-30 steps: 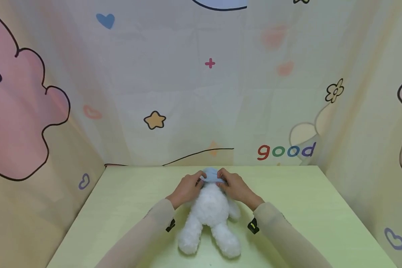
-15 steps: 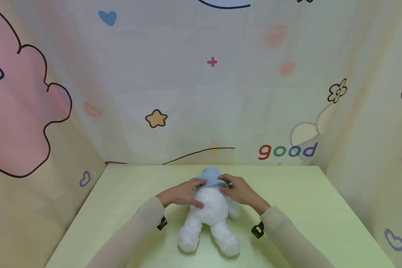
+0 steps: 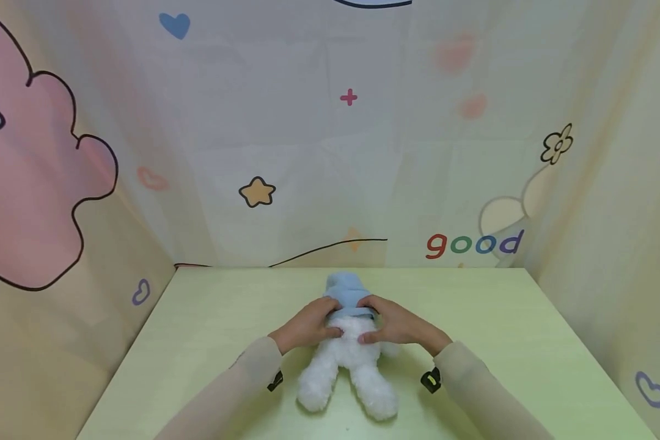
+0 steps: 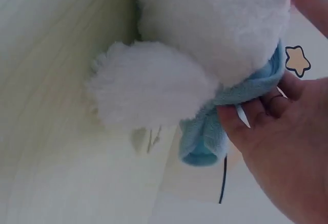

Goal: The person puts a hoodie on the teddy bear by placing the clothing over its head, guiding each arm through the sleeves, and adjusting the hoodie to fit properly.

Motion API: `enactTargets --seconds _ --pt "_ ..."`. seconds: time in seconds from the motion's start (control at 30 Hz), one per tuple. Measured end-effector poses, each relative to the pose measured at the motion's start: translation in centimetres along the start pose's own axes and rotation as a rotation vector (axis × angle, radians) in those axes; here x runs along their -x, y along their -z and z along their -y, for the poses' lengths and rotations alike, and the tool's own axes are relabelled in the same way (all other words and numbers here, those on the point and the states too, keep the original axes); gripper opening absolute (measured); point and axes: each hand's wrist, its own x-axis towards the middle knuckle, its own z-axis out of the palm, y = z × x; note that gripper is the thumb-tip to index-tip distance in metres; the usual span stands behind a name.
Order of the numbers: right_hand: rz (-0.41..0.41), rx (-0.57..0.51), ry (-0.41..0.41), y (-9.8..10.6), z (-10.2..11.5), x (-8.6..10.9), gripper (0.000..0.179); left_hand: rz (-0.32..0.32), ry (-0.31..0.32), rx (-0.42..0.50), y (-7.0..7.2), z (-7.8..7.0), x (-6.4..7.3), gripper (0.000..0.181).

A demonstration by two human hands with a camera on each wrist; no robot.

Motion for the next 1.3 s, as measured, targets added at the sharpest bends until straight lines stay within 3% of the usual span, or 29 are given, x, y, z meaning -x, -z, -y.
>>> enactTargets --seconds 0.13,0.43,0.8,1.07,1.3 --pt "0.003 0.039 -0.03 -0.3 0.2 0.4 0.08 -0.049 -0.031 -0.06 -0.4 -0.2 0.0 0.024" --pt "-0.166 0.202 0.022 -1.9 0.1 0.2 0.047 -0.14 0.013 -0.097 -1.4 -0.5 0.2 0.029" --pt "-0.289 0.248 0.21 -2.9 -1.0 0.0 0.025 -0.288 -0.007 -0.249 -3.0 -0.7 0.0 0.031" --pt "-0.405 0.475 0.268 -3.2 -0.8 0.2 0.03 -0.337 -0.026 -0.355 -3.2 -1.2 0.1 0.031" --pt "-0.441 0.534 0.294 -3.9 -0.5 0.0 0.038 -0.34 -0.033 -0.486 -3.8 -1.9 0.0 0.028"
